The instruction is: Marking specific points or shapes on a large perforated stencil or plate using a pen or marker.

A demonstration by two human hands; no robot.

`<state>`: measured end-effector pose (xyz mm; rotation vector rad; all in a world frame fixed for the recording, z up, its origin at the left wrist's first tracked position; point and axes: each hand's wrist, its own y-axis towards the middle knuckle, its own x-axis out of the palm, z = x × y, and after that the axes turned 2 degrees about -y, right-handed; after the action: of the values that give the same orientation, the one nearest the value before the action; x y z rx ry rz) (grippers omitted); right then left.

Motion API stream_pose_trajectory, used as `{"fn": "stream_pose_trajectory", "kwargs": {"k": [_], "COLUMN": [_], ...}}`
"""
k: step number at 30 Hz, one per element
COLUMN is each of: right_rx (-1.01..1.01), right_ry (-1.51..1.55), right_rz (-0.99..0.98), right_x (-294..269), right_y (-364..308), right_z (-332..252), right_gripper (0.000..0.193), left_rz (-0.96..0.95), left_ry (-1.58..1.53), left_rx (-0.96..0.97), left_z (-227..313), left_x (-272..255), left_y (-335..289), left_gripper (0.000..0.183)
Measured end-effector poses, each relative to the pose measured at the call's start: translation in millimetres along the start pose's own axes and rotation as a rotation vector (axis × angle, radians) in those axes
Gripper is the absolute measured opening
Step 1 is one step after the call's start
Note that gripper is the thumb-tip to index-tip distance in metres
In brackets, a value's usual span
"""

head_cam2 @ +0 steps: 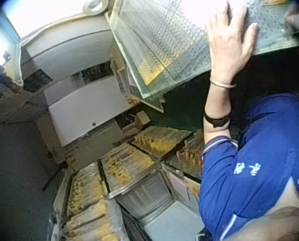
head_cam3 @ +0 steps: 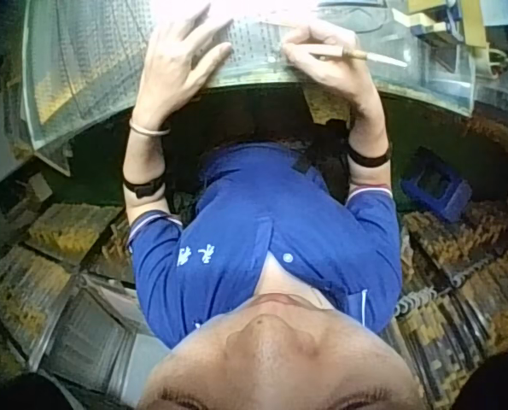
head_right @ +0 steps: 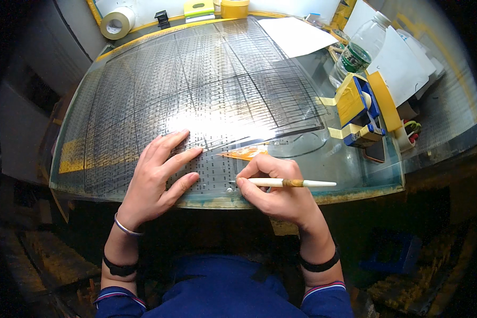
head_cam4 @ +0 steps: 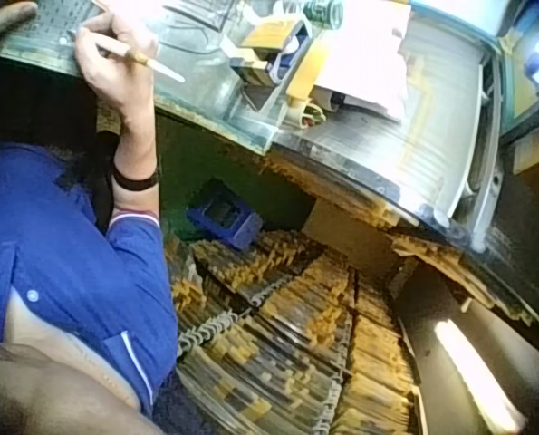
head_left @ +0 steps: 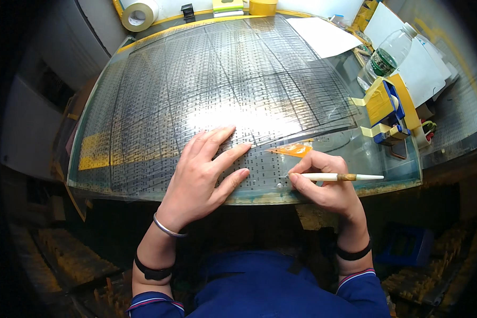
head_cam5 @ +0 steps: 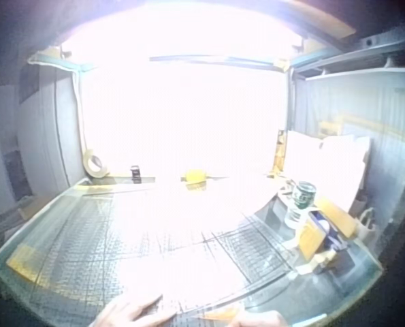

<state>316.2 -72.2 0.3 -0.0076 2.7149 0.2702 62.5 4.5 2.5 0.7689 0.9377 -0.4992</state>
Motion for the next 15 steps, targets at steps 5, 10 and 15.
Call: {"fn": "stream_pose_trajectory", "kwargs": {"k": [5, 10, 15], "right_rx": [0.051, 0.035, -0.041], "right_ry": [0.034, 0.000, -0.028], "right_rz": [0.025, 0.003, 0.019], "right_x": [2.2, 0.0, 0.8], "right_y": [-1.0, 0.2, 0.0], "right_z": [-1.2, -2.1, -0.9], "right_gripper": [0.008, 0.008, 0.008], "left_rz": [0.000, 0.001, 0.005], "left_ry": [-0.004, 0.002, -0.005], "left_rx": [0.005, 0.000, 0.004], "left_z": [-0.8, -0.1, 0.1], "left_x": [0.9, 0.3, 0.8], "left_y": [0.6, 0.0, 0.7], "left_gripper": [0.042, 0.042, 0.042]}}
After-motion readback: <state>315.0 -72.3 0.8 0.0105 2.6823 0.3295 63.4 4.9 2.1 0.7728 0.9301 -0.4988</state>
